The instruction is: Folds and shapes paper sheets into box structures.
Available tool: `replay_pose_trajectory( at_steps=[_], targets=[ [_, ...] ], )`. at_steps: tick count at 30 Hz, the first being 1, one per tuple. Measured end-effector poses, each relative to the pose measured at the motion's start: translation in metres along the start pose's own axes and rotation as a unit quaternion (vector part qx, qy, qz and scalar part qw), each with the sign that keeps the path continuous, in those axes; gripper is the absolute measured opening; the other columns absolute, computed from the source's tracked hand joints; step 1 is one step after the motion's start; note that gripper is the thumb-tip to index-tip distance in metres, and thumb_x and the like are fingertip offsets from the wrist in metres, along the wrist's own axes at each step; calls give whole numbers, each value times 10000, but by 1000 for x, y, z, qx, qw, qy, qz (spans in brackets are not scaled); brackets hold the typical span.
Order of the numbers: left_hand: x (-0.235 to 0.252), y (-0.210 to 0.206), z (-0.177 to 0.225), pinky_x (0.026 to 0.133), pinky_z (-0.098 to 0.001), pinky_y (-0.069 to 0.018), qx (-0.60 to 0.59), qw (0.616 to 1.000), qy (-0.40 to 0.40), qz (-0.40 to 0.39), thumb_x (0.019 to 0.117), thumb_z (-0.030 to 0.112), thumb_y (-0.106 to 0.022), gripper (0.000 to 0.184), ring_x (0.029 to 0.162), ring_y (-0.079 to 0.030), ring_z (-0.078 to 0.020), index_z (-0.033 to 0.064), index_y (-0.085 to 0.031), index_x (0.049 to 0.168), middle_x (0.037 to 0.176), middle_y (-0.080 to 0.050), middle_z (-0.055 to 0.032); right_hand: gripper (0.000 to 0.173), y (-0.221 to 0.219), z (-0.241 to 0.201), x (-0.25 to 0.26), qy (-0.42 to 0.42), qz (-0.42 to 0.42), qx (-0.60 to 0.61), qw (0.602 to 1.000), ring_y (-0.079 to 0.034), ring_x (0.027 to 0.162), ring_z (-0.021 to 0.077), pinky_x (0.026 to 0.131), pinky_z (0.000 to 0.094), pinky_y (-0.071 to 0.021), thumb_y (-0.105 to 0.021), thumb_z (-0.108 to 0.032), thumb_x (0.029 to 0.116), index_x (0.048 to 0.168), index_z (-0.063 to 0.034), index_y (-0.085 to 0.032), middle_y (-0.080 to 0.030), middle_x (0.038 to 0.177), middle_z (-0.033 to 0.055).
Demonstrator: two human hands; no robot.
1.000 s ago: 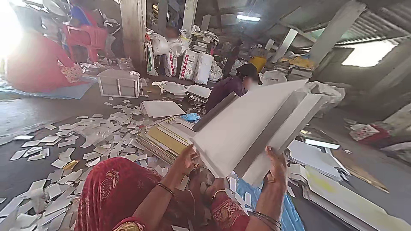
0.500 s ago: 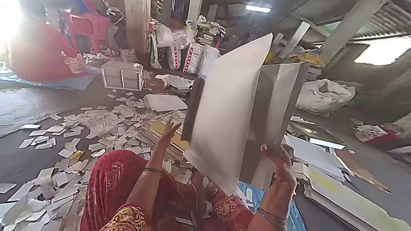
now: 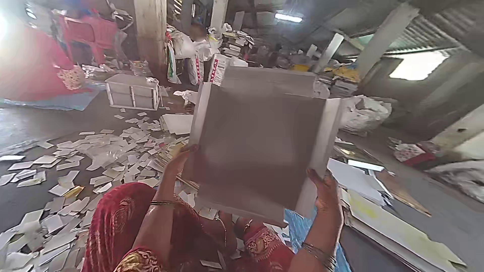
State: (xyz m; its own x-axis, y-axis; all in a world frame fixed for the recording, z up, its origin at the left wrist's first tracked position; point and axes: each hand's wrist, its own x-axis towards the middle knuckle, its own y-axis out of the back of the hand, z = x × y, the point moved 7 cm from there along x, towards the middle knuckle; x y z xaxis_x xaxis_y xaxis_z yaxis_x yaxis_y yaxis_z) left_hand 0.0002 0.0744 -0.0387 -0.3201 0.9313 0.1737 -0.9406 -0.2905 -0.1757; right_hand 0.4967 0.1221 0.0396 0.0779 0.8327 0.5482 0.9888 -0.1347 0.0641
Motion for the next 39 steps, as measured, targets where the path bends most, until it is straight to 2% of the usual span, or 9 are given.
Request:
replay_pose_trajectory(
  at_steps=[7, 10, 13, 17, 21, 24, 29, 34, 39],
  targets=[
    [-3, -15, -10, 932, -405, -546, 54, 998, 26, 2, 1042, 302, -579, 385, 1048, -649, -166, 64, -573, 1344, 1199, -667, -102, 397, 18, 40, 6, -33, -35, -52, 997, -658, 1113, 149, 967, 340, -565, -679, -110, 956, 1319, 16, -583, -668, 1220, 134],
    [-12, -13, -15, 1022, -483, -498, 77, 997, 22, 9, 1008, 417, -611, 522, 1216, -597, -224, 114, -542, 1428, 1367, -611, -107, 410, 20, 44, -3, -73, -11, -75, 995, -656, 1120, 185, 972, 430, -555, -719, -227, 955, 1315, -61, -614, -675, 1230, 119],
    [-22, -14, -14, 1022, -486, -503, 80, 997, 4, 11, 992, 489, -609, 548, 1230, -596, -220, 149, -555, 1419, 1374, -611, -84, 428, 20, 38, -16, -79, 2, -69, 994, -661, 1114, 154, 968, 421, -556, -722, -306, 949, 1327, -137, -612, -678, 1246, 59],
    [-25, -19, -11, 977, -436, -538, 45, 999, 0, 25, 1004, 449, -606, 516, 1166, -634, -191, 171, -532, 1431, 1331, -634, -67, 301, 18, 28, -12, -27, 37, -34, 998, -656, 1024, 43, 928, 291, -560, -703, -242, 967, 1229, -110, -633, -684, 1127, -8],
    [-25, -20, -8, 863, -389, -582, -1, 1000, 10, 24, 1029, 478, -556, 443, 992, -690, -154, 192, -577, 1366, 1172, -693, -45, 421, 18, 33, -13, -19, 76, -70, 994, -652, 1082, 108, 957, 380, -547, -698, -363, 968, 1316, -140, -617, -675, 1219, 32],
    [-12, -23, -1, 801, -354, -614, -26, 1000, 11, 9, 1060, 391, -520, 349, 907, -710, -126, 127, -588, 1279, 1041, -716, -28, 399, 17, 43, -9, -35, 101, -38, 994, -666, 1043, 87, 935, 368, -568, -726, -362, 947, 1274, -152, -633, -693, 1160, -2],
    [-17, -18, 13, 919, -414, -562, 61, 998, -4, -11, 983, 374, -658, 480, 1055, -657, -155, 104, -554, 1367, 1213, -672, -63, 382, 13, 40, -8, -65, 134, -2, 989, -635, 1091, 94, 955, 327, -547, -691, -179, 963, 1311, -54, -593, -666, 1199, 56],
    [0, -27, 19, 1066, -444, -459, 82, 996, -21, 41, 1050, 326, -566, 472, 1228, -582, -228, 23, -525, 1409, 1343, -611, -163, 483, 15, 32, 4, -44, 82, -27, 995, -626, 1148, 134, 1008, 312, -526, -708, -176, 950, 1344, 54, -550, -644, 1265, 146],
    [5, -35, 22, 1074, -414, -454, 86, 990, -68, 87, 1059, 268, -554, 434, 1232, -584, -218, -22, -536, 1381, 1328, -610, -199, 415, 13, 29, 10, -28, 42, -98, 994, -659, 1103, 184, 975, 374, -548, -701, -166, 954, 1296, 46, -598, -678, 1200, 175]
  ],
)
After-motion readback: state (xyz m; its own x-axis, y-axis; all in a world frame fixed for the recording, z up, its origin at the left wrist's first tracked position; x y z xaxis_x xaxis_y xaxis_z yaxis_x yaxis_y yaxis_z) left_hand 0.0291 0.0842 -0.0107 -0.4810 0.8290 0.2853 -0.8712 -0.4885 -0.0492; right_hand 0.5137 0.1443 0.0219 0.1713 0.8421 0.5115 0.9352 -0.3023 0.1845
